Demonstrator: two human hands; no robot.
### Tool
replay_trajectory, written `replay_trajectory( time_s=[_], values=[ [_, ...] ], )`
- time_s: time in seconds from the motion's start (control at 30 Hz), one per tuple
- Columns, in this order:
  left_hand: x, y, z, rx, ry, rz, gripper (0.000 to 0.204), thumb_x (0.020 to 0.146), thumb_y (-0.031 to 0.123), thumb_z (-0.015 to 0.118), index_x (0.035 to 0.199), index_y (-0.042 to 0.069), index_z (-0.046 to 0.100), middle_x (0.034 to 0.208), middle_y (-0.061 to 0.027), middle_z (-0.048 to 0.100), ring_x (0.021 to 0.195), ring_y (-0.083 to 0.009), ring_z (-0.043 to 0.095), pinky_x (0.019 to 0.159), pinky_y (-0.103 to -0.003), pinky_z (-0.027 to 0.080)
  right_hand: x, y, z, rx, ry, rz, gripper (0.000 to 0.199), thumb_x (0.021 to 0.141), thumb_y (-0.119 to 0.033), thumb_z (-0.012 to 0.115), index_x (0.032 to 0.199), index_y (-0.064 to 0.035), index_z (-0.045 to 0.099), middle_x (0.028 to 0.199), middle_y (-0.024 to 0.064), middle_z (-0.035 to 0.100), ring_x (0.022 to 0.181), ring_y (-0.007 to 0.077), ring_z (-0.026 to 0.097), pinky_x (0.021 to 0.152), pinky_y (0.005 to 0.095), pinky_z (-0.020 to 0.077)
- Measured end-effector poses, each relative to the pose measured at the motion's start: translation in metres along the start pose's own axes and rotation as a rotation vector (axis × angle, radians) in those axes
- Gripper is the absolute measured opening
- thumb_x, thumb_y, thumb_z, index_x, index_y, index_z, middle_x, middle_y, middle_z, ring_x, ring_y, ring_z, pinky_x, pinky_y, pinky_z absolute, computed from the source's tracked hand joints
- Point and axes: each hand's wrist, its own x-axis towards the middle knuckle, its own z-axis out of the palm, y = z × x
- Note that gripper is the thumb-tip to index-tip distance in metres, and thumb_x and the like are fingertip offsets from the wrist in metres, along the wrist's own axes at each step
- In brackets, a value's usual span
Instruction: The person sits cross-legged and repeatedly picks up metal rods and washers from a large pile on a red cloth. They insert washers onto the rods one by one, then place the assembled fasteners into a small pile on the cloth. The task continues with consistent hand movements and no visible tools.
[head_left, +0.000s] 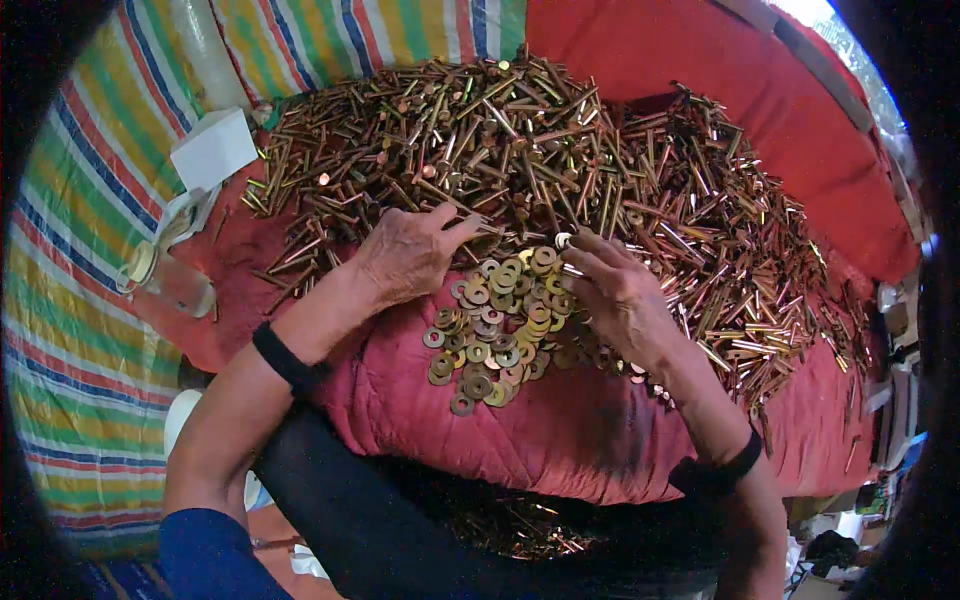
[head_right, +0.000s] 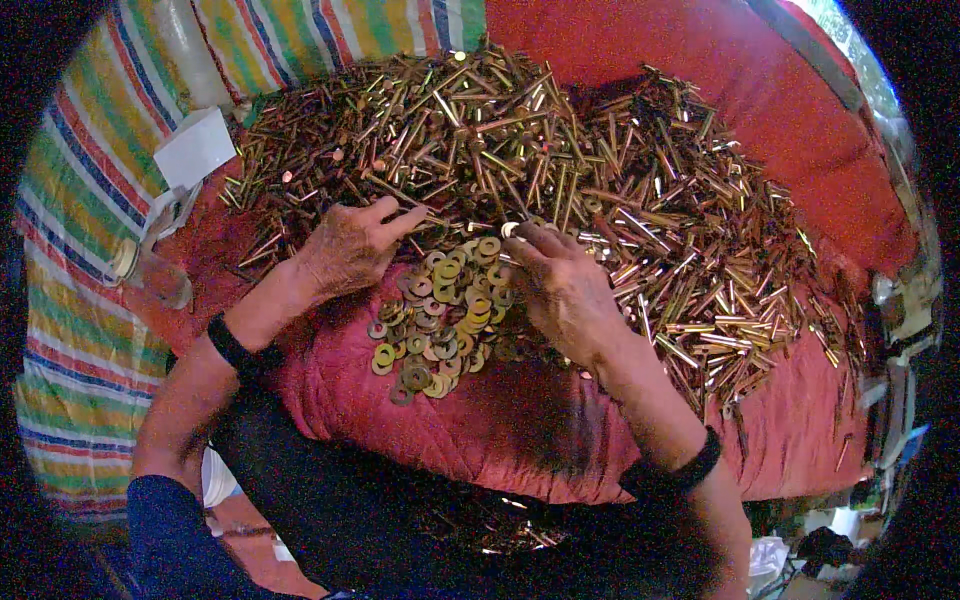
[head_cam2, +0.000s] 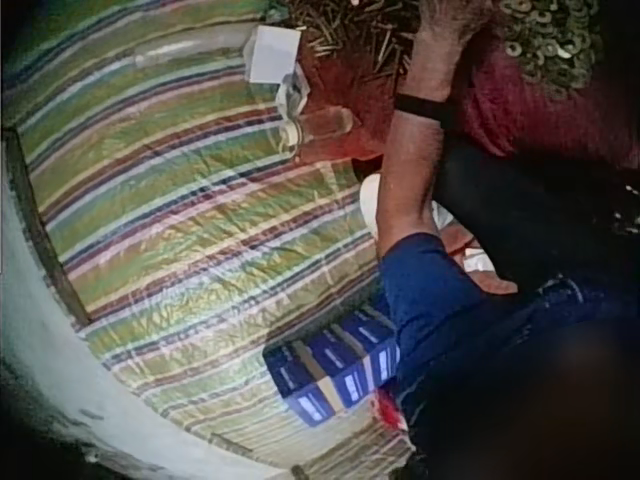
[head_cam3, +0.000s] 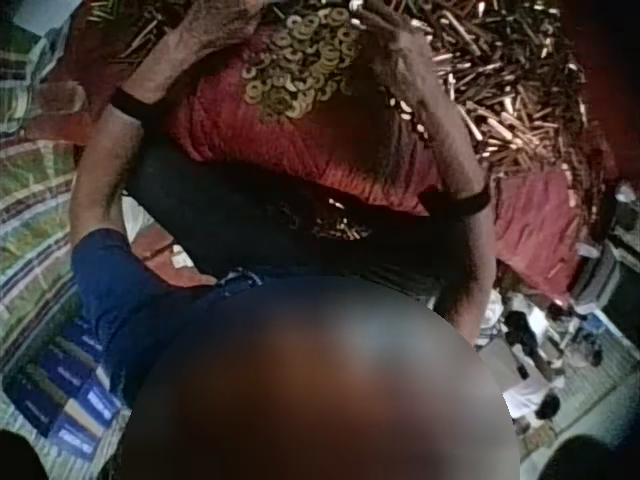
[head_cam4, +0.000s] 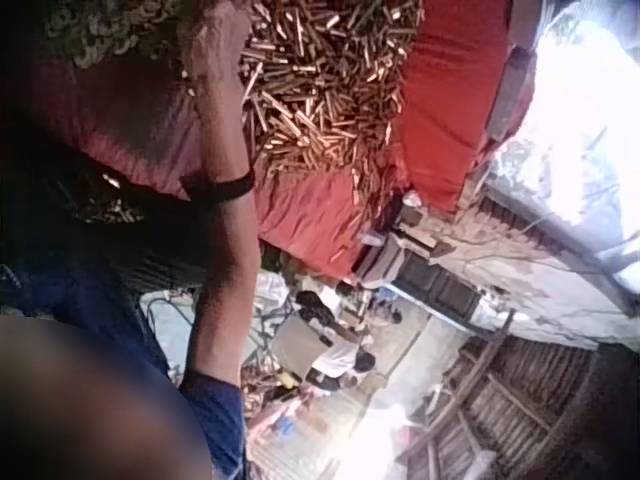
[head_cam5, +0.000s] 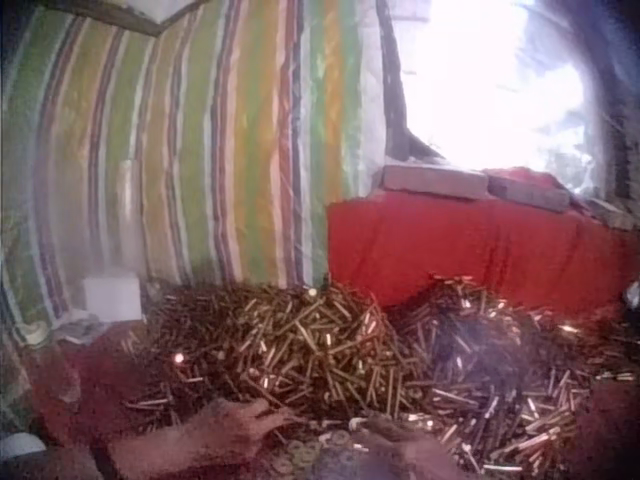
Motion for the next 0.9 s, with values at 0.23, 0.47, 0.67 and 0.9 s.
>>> replay_trajectory(
  time_s=[0.23, 0.47, 0.67, 0.9],
  values=[
    [-0.002, -0.005, -0.007, 0.006, -0.059, 0.051, 0.047, 0.090, 0.007, 0.059, 0.136, 0.009, 0.064, 0.092, -0.0124, 0.066, 0.076, -0.0338, 0.070, 0.064, -0.044, 0.059, -0.015, -0.009, 0.028, 0.074, -0.012, -0.069, 0.030, 0.096, -0.010, 0.070, 0.124, -0.0005, 0.068, 0.137, 0.0188, 0.066, 0.133, 0.0395, 0.060, 0.109, 0.0457, 0.0522],
    [-0.006, 0.000, -0.013, -0.062, 0.061, -0.039, 0.007, 0.087, 0.006, 0.064, 0.094, 0.006, 0.065, 0.083, -0.0151, 0.069, 0.075, -0.0370, 0.073, 0.064, -0.048, 0.059, -0.045, -0.040, 0.030, 0.070, -0.040, -0.173, 0.040, 0.090, -0.007, 0.069, 0.129, -0.0002, 0.064, 0.136, 0.0167, 0.066, 0.132, 0.0387, 0.060, 0.110, 0.0474, 0.0516],
    [-0.004, 0.015, -0.039, -0.348, 0.280, -0.208, 0.008, 0.085, 0.010, 0.069, 0.083, 0.005, 0.076, 0.077, -0.0159, 0.072, 0.070, -0.0337, 0.073, 0.066, -0.043, 0.060, -0.081, -0.045, 0.014, -0.031, -0.126, -0.288, 0.053, 0.085, -0.015, 0.062, 0.135, 0.0019, 0.060, 0.145, 0.0186, 0.060, 0.140, 0.0386, 0.054, 0.119, 0.0530, 0.0441],
    [0.012, 0.031, -0.061, -1.197, 0.187, -0.641, 0.028, 0.092, 0.027, 0.080, 0.080, 0.002, 0.073, 0.073, -0.0023, 0.070, 0.061, -0.0080, 0.063, 0.056, -0.023, 0.050, -0.083, -0.043, 0.000, 0.105, -0.013, -0.167, 0.040, 0.085, -0.011, 0.068, 0.124, -0.0022, 0.066, 0.135, 0.0169, 0.066, 0.133, 0.0363, 0.059, 0.112, 0.0522, 0.0488]
  ],
)
